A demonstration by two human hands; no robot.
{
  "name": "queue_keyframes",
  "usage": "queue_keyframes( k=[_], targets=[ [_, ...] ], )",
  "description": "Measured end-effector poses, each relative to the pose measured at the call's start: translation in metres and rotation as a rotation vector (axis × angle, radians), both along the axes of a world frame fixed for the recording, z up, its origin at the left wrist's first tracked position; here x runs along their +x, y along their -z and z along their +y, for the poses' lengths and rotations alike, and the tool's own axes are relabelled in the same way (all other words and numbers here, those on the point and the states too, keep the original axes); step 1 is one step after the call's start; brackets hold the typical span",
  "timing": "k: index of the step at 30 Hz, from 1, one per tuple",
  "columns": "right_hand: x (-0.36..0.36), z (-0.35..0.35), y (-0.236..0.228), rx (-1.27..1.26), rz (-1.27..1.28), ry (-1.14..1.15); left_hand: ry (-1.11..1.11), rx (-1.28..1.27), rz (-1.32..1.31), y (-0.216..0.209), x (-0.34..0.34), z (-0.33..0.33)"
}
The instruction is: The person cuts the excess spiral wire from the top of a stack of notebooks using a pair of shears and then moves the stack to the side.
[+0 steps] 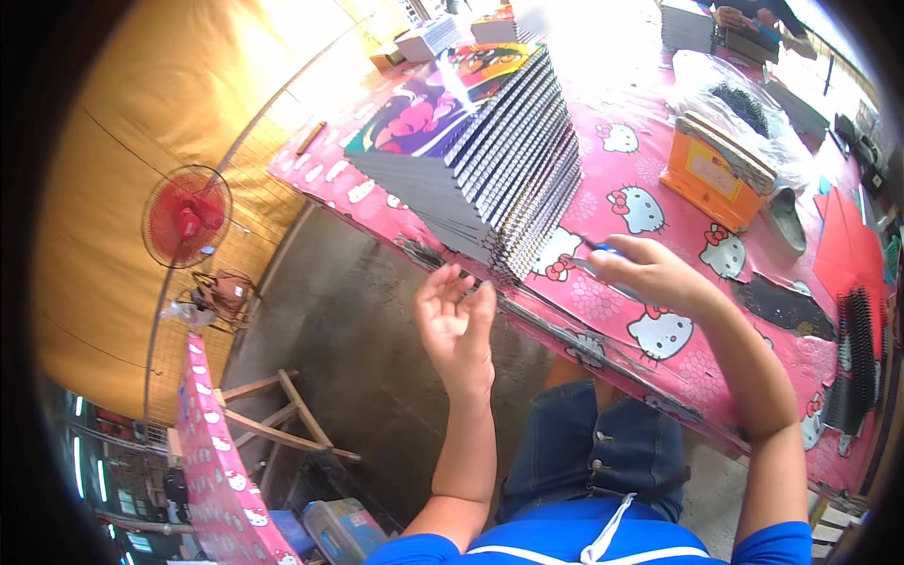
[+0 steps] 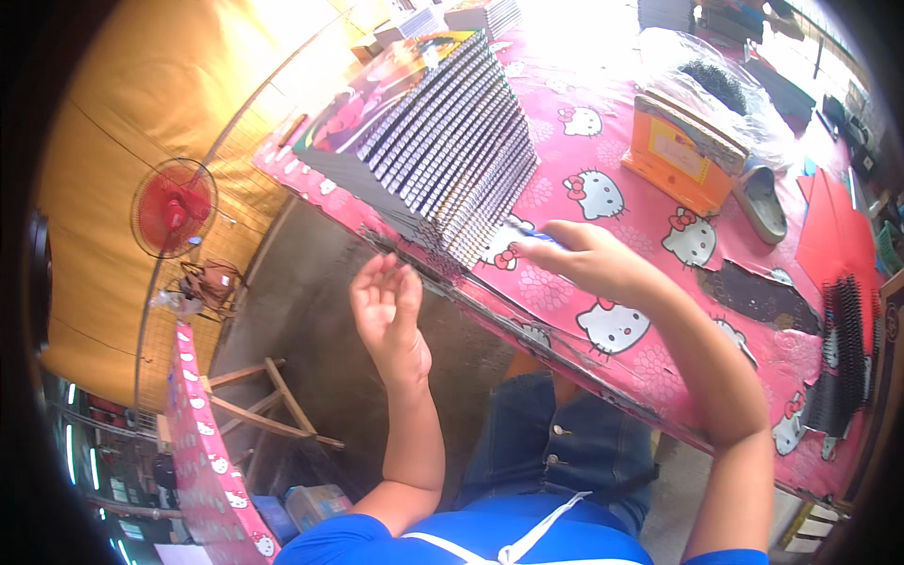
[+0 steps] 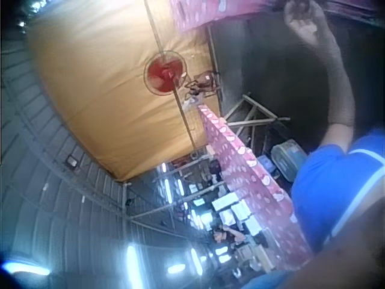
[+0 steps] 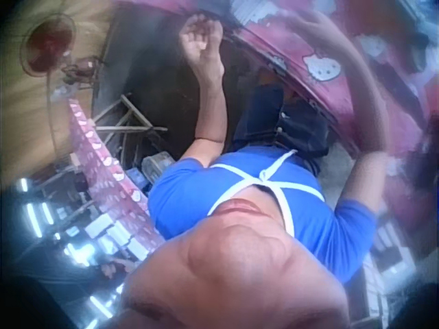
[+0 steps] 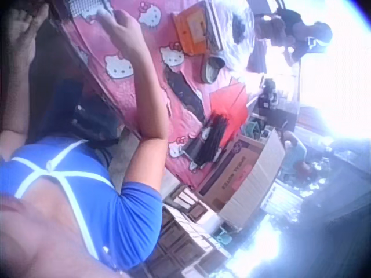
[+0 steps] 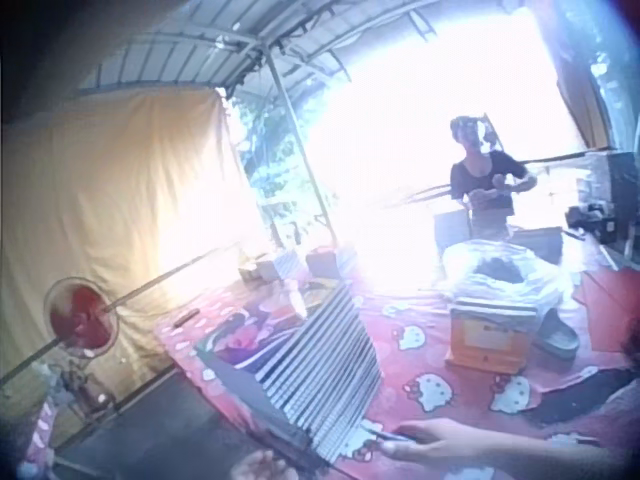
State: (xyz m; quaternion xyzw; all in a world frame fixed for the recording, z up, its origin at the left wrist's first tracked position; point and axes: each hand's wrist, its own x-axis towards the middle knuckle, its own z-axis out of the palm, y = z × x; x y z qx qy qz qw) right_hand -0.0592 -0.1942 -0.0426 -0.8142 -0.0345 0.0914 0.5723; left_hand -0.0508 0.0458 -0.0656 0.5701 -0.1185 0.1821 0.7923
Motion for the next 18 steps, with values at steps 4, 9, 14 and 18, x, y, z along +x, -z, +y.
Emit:
queue_keyframes(
  k=[4, 9, 14, 18],
  targets=[
    [0.007, 0.036, -0.027, -0.519, -0.272, 0.015, -0.065, 0.156, -0.099, 0.008, 0.021, -0.014],
    [0.020, 0.047, -0.030, -0.848, -0.614, 0.190, -0.118, 0.122, -0.057, 0.006, 0.034, -0.028],
    [0.027, 0.049, -0.031, -0.942, -0.715, 0.140, -0.069, 0.001, 0.003, 0.001, 0.033, -0.030],
    [0.029, 0.046, -0.030, -0.932, -0.803, 0.149, -0.084, 0.020, -0.014, 0.004, 0.035, -0.031]
  ],
)
